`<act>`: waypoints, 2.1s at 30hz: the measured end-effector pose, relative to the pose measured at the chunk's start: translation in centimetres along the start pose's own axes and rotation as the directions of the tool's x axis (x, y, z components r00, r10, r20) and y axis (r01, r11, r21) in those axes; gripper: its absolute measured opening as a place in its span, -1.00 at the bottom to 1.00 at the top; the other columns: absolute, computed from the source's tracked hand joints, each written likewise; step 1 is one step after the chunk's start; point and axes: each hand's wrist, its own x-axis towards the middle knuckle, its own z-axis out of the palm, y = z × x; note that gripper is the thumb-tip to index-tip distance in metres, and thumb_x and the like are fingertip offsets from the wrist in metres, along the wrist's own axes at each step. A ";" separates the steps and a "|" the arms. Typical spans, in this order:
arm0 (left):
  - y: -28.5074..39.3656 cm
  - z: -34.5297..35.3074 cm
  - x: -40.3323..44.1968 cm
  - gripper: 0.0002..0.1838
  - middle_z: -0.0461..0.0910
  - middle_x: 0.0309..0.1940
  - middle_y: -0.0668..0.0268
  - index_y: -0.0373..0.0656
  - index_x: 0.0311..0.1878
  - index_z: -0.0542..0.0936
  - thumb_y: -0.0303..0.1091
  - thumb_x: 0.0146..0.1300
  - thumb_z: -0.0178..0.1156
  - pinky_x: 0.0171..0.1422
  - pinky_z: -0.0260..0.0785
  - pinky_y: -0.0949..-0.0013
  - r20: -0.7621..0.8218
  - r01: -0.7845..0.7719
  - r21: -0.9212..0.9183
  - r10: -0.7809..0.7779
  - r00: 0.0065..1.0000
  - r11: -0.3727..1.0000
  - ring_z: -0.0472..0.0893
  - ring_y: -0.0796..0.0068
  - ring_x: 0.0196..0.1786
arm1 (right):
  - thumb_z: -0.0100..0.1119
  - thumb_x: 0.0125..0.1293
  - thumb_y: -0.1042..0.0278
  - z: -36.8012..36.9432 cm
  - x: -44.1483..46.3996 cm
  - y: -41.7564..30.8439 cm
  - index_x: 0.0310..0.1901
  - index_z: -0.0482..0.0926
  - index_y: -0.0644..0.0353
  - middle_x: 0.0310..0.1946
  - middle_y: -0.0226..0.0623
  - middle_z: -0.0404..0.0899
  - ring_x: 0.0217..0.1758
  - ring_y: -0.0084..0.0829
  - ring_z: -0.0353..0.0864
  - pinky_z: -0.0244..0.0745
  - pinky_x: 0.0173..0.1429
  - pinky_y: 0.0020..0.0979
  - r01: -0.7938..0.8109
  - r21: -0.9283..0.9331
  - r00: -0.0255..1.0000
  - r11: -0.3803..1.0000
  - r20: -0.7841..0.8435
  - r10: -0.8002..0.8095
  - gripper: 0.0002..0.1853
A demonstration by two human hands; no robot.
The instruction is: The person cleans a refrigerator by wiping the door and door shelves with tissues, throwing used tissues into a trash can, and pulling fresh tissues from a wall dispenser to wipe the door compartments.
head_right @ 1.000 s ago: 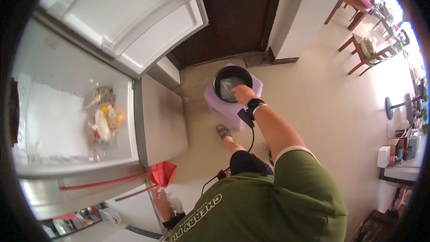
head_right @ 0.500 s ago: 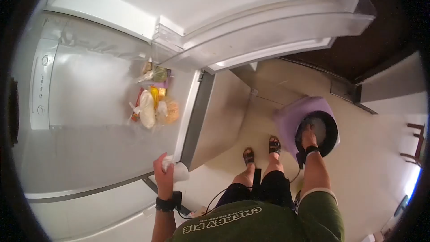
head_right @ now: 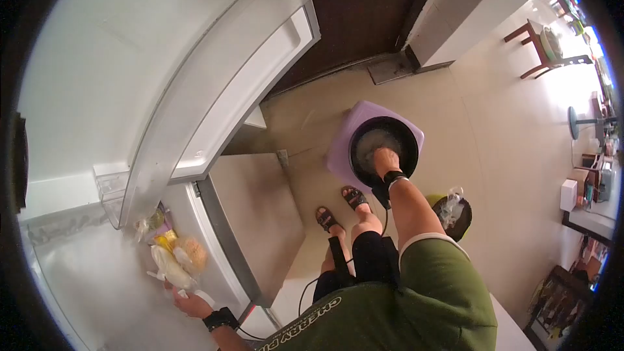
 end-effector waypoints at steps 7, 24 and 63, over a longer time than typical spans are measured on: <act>-3.0 2.8 0.4 -0.64 0.48 -0.01 0.25 0.07 0.11 0.51 -0.34 0.21 0.15 0.06 0.36 0.00 0.012 0.227 -0.006 -0.227 0.974 0.974 0.46 0.14 0.10 | 0.19 0.09 0.27 2.1 1.2 3.1 -0.28 0.62 0.33 -0.32 -0.02 0.65 -0.24 -0.04 0.64 0.51 -0.09 -0.18 0.161 0.479 0.969 0.863 -0.241 -0.047 -0.72; -2.7 2.9 0.8 -0.57 0.45 0.03 0.10 0.18 0.17 0.46 -0.41 0.22 0.00 0.01 0.42 -0.11 0.173 0.313 0.074 -0.321 0.931 0.947 0.52 0.00 0.06 | 0.16 0.30 0.24 2.9 2.7 2.9 -0.07 0.40 0.40 -0.39 -0.14 0.54 -0.43 -0.32 0.61 0.66 -0.41 -0.23 0.306 0.952 0.940 0.004 -0.303 0.156 -0.64; -1.6 1.6 2.3 -0.07 0.23 0.26 0.07 0.11 0.37 0.20 -0.01 -0.10 0.42 0.18 0.32 -0.04 0.150 0.303 0.315 -0.362 0.920 0.899 0.38 0.04 0.17 | 0.23 0.18 0.34 -11.0 -5.5 6.4 -0.12 0.63 0.32 -0.25 -0.09 0.67 -0.21 -0.27 0.66 0.49 -0.05 -0.34 0.284 0.804 0.681 0.522 -0.552 0.481 -0.72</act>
